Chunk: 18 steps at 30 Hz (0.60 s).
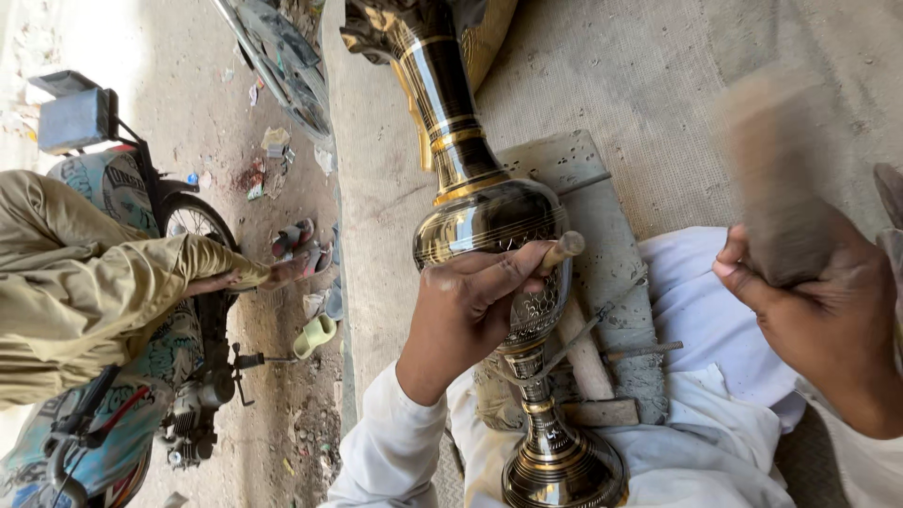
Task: The person sits on the floor and uses a small chisel and a wooden mallet to engrave a floral pattern onto the surface of a brass vase. They repeatedly tap the chisel to create fine lines and shapes on the metal.
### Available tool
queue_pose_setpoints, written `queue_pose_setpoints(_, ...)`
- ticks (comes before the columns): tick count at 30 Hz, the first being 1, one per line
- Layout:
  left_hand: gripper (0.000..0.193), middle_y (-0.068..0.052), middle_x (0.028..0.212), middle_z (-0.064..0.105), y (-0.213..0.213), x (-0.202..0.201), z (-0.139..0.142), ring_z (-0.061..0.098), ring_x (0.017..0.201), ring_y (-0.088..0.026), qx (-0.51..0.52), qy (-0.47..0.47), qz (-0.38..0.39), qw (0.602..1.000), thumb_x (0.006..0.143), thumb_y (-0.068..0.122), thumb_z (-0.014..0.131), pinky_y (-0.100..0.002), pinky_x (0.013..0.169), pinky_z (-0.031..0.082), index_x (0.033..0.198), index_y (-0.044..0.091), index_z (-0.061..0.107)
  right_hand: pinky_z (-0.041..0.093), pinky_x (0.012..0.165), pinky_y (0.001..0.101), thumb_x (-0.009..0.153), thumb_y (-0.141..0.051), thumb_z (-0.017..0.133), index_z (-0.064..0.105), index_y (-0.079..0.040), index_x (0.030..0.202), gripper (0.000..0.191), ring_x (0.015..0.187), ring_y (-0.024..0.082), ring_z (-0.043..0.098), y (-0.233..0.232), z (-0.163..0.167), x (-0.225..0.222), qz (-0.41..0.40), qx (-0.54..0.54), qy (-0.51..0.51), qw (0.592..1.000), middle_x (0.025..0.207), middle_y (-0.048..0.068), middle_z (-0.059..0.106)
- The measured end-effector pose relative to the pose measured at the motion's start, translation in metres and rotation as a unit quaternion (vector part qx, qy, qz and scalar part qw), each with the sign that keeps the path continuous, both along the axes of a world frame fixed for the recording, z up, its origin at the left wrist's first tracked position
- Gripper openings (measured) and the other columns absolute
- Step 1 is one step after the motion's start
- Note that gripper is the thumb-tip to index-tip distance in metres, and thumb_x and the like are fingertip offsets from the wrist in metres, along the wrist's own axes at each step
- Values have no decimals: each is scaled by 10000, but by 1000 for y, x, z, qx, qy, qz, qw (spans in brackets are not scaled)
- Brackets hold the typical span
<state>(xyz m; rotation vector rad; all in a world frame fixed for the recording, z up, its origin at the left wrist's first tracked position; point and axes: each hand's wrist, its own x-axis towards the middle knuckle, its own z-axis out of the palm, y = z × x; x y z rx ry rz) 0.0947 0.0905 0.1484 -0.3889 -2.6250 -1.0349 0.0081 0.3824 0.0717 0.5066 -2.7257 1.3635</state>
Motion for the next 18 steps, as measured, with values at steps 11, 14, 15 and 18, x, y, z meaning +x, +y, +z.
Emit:
queue_pose_setpoints(11,451,-46,973,775,-22,-52,25,762,850,-190,-39,-94,-165,981,846,-43,745,-314,755,588,1271,102,704,505,613,377,816,-59,802,672,-100,1267,471,648,209,672,-23,-63,21,-55,-2,-77,996,893,111,723)
queue_pose_setpoints(14,437,-30,959,781,-22,-56,29,757,830,-191,-42,-118,-184,975,848,-40,738,-314,738,580,1259,106,712,533,847,311,885,2,785,639,-36,1177,328,888,164,689,-23,-66,29,-8,-290,-79,954,998,130,718)
queue_pose_setpoints(15,442,-28,949,782,-21,-56,30,753,815,-195,-47,-119,-186,974,842,-40,738,-317,724,575,1258,107,717,539,873,300,903,19,782,638,-20,1165,301,929,159,695,-24,-64,31,-11,-302,-55,952,1013,136,717)
queue_pose_setpoints(18,428,-36,940,778,-20,-56,32,743,800,-204,-50,-107,-185,976,852,-32,743,-328,721,571,1257,105,721,535,771,296,935,34,778,648,-7,1176,277,894,157,694,-24,-49,32,-66,-160,24,985,974,132,708)
